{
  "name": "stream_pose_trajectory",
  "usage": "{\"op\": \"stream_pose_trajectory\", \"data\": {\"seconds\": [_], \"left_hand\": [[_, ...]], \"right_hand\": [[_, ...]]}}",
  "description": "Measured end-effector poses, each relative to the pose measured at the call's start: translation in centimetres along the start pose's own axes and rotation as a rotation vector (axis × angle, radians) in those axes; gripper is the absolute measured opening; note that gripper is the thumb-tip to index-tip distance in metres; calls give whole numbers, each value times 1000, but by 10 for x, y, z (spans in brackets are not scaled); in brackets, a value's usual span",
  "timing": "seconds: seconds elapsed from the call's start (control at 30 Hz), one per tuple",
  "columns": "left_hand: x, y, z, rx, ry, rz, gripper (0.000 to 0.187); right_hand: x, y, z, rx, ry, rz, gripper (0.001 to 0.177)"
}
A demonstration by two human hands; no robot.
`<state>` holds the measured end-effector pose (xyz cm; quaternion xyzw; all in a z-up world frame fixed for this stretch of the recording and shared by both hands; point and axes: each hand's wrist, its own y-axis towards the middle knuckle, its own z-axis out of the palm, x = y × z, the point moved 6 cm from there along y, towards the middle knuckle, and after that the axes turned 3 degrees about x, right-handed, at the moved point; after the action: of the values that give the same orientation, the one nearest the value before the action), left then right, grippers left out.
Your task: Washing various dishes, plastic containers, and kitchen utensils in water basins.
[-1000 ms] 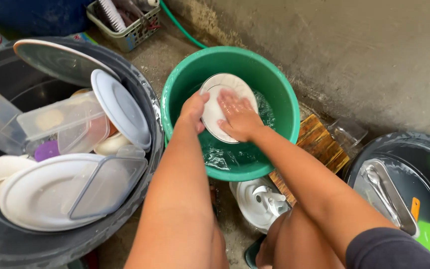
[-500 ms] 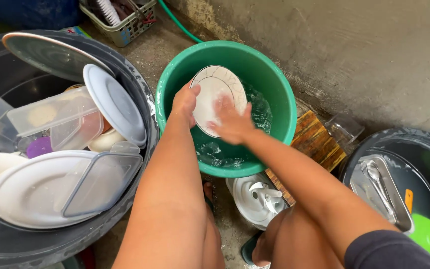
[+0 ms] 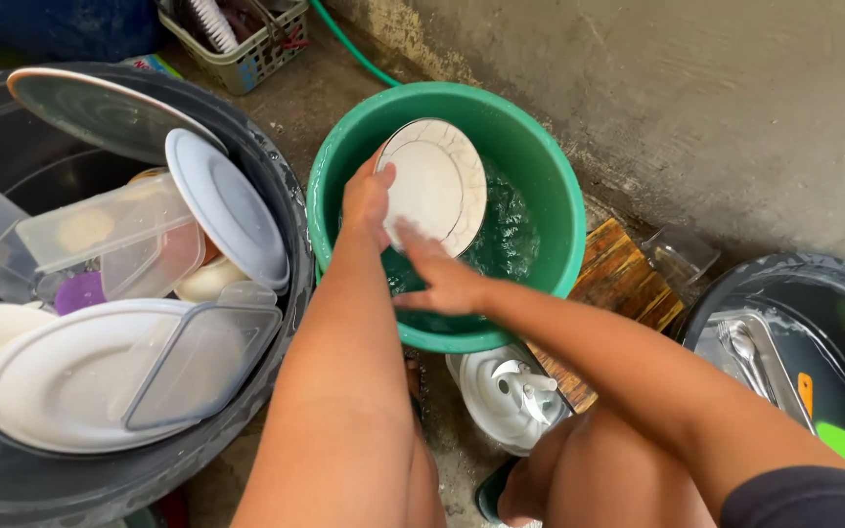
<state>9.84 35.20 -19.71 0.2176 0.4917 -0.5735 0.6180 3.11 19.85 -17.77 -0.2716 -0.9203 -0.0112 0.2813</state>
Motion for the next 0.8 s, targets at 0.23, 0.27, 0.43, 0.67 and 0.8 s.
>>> {"op": "stream_pose_trajectory", "data": {"seconds": [0.23,0.27,0.43,0.67,0.8], "left_hand": [[-25,-32,9,-48,-45,-143,47],[-21,-27,9,-6,-20,-129,48],[1,-7,11,22,20,-82,46],[18,0,7,53,-175,-265,47],[-6,-21,10,153,-372,-328,55]], "right_hand": [[-16,-6,-36,367,-537,343,105],[-23,-1,-29,232,-503,308,98],[11,18,-4,-129,-44,255,82],[0,3,-17,-308,-155,216,56],[-21,-8,-18,-103,-393,25,47]]}}
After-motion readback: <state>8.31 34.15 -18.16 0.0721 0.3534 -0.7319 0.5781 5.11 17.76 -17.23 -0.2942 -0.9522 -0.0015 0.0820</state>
